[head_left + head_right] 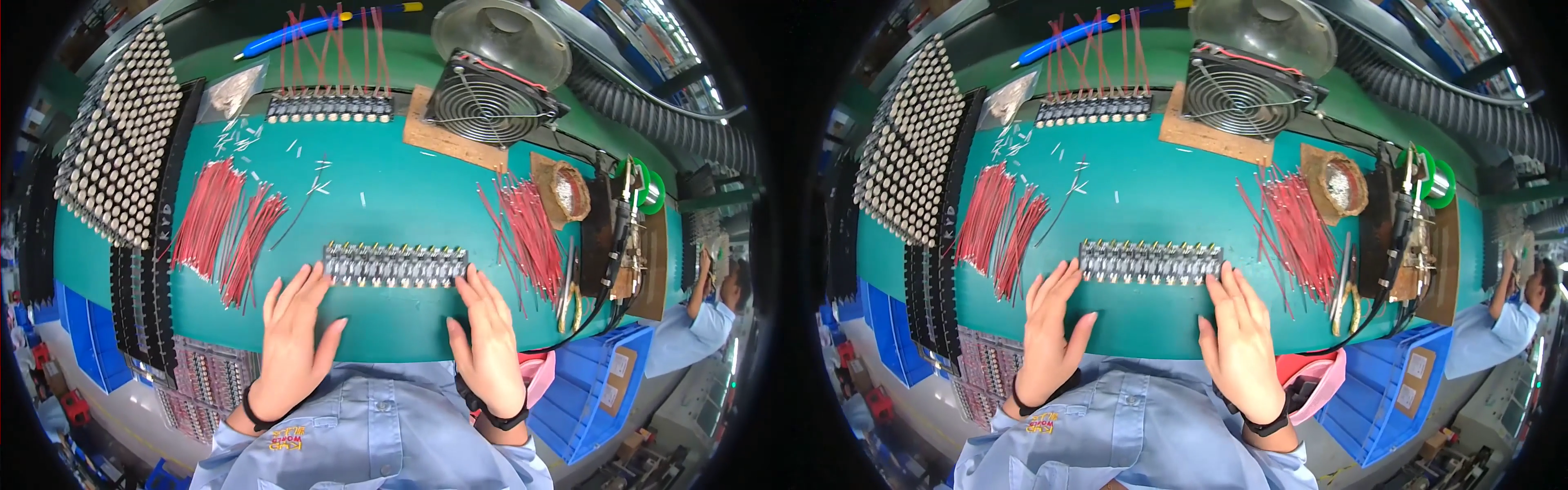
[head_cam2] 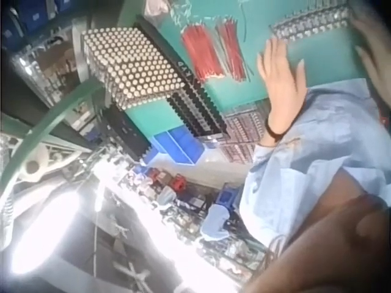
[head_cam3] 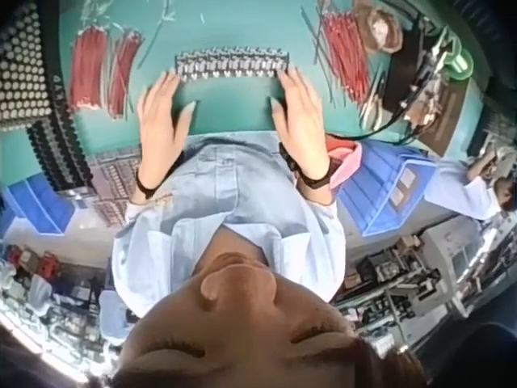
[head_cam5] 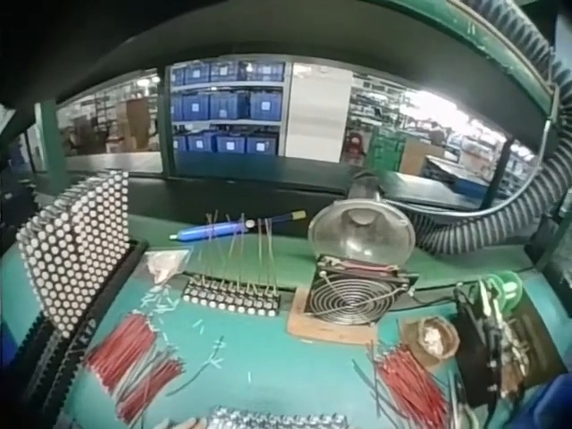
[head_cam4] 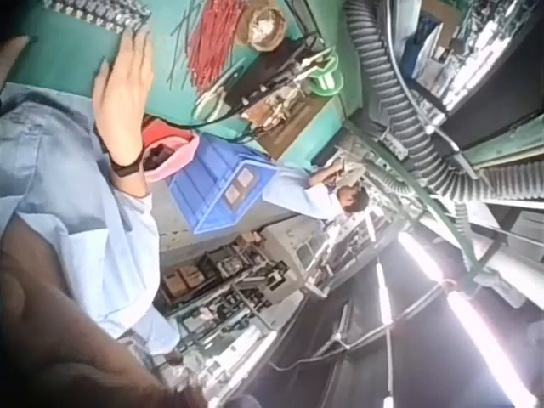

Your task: The person picks up red wires and inserts them into a circuit board by hand. They then remove small white components from a bag and insert them into the board before picking up more red wires to continue the assembly.

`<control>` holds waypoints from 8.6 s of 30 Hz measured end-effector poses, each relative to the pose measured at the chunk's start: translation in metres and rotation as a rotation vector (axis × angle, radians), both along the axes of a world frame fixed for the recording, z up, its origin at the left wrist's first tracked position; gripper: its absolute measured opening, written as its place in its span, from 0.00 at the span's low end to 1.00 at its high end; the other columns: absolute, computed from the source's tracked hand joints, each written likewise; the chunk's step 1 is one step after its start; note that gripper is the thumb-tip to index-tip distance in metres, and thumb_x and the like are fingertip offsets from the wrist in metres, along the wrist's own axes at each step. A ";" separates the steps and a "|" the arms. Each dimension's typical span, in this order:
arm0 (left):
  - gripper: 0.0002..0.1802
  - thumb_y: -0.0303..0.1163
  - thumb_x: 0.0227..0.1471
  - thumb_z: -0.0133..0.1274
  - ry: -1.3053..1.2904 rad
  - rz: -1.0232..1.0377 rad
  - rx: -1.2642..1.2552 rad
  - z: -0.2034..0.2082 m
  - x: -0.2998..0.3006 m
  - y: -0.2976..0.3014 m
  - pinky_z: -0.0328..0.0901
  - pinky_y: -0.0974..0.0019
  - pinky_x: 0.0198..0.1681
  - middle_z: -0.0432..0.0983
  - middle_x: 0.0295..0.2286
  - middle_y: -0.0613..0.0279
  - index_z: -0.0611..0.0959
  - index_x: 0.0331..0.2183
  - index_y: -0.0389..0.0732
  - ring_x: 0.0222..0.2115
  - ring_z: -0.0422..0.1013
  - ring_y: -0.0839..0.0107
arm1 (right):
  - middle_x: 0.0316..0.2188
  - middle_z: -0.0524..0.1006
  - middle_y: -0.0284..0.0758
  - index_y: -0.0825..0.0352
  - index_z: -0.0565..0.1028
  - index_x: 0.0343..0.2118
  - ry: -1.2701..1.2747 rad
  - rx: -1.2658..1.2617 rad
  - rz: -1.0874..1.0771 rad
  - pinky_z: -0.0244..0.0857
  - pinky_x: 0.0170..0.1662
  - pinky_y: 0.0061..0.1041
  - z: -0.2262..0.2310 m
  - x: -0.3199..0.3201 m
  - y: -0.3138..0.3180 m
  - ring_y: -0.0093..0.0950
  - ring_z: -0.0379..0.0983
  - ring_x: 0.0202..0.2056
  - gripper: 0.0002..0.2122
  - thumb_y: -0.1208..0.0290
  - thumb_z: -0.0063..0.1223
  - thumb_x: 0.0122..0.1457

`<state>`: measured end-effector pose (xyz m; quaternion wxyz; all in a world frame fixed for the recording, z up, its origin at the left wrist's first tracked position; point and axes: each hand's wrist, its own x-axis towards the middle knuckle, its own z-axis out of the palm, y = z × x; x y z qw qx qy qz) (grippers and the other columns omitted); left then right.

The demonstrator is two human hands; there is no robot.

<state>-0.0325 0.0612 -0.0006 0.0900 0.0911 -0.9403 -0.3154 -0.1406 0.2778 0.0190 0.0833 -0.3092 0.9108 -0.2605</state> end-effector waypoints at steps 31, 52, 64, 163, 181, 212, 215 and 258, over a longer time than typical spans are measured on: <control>0.03 0.23 0.49 0.55 0.112 0.538 -0.328 -0.004 0.029 -0.081 0.65 0.64 0.34 0.70 0.27 0.55 0.80 0.30 0.34 0.29 0.69 0.59 | 0.27 0.73 0.34 0.73 0.71 0.34 -0.022 -0.208 -0.363 0.64 0.32 0.20 -0.008 -0.030 0.067 0.22 0.72 0.27 0.03 0.81 0.51 0.57; 0.02 0.24 0.47 0.56 0.038 0.583 -0.350 0.013 0.037 -0.080 0.61 0.65 0.34 0.73 0.26 0.60 0.81 0.28 0.39 0.28 0.70 0.63 | 0.30 0.77 0.40 0.72 0.70 0.34 -0.478 -0.888 -0.439 0.70 0.35 0.20 -0.036 -0.003 0.047 0.23 0.75 0.29 0.04 0.83 0.52 0.57; 0.02 0.21 0.49 0.53 0.113 0.109 0.399 0.052 -0.001 -0.047 0.63 0.70 0.36 0.78 0.26 0.60 0.77 0.29 0.33 0.29 0.72 0.67 | 0.31 0.78 0.40 0.71 0.70 0.34 -0.698 -0.866 -0.387 0.68 0.38 0.21 -0.023 -0.018 0.045 0.24 0.75 0.32 0.04 0.83 0.51 0.56; 0.07 0.22 0.47 0.59 -0.039 -0.329 0.474 0.001 -0.105 -0.025 0.69 0.70 0.34 0.78 0.28 0.60 0.78 0.30 0.34 0.28 0.76 0.71 | 0.13 0.67 0.24 0.66 0.73 0.32 -0.333 -0.373 0.344 0.53 0.17 0.16 -0.026 -0.086 -0.044 0.13 0.62 0.14 0.07 0.79 0.60 0.50; 0.08 0.21 0.47 0.57 -0.116 -0.307 0.520 0.000 -0.101 -0.022 0.70 0.71 0.33 0.78 0.27 0.58 0.76 0.31 0.31 0.28 0.77 0.72 | 0.19 0.73 0.29 0.66 0.73 0.31 -0.291 -0.374 0.375 0.60 0.21 0.20 -0.026 -0.084 -0.043 0.20 0.69 0.19 0.07 0.78 0.60 0.49; 0.10 0.19 0.44 0.57 0.186 -0.062 0.223 -0.003 0.012 0.014 0.63 0.61 0.42 0.78 0.30 0.59 0.79 0.32 0.38 0.32 0.74 0.62 | 0.29 0.78 0.34 0.69 0.75 0.32 -0.188 -0.342 0.176 0.63 0.39 0.26 -0.030 -0.001 -0.018 0.29 0.74 0.31 0.09 0.82 0.60 0.47; 0.10 0.19 0.44 0.57 0.187 -0.092 0.253 -0.001 -0.003 0.022 0.63 0.61 0.41 0.77 0.30 0.60 0.78 0.33 0.38 0.31 0.73 0.62 | 0.29 0.78 0.33 0.68 0.75 0.32 -0.237 -0.381 0.145 0.62 0.40 0.26 -0.023 -0.001 -0.023 0.29 0.73 0.30 0.10 0.82 0.60 0.46; 0.09 0.20 0.44 0.57 0.092 -0.129 0.171 -0.011 -0.026 0.035 0.59 0.64 0.37 0.75 0.27 0.63 0.77 0.31 0.38 0.26 0.69 0.64 | 0.28 0.79 0.34 0.70 0.73 0.40 -0.399 -0.743 -0.028 0.66 0.36 0.21 -0.047 0.004 -0.010 0.24 0.75 0.29 0.13 0.83 0.58 0.51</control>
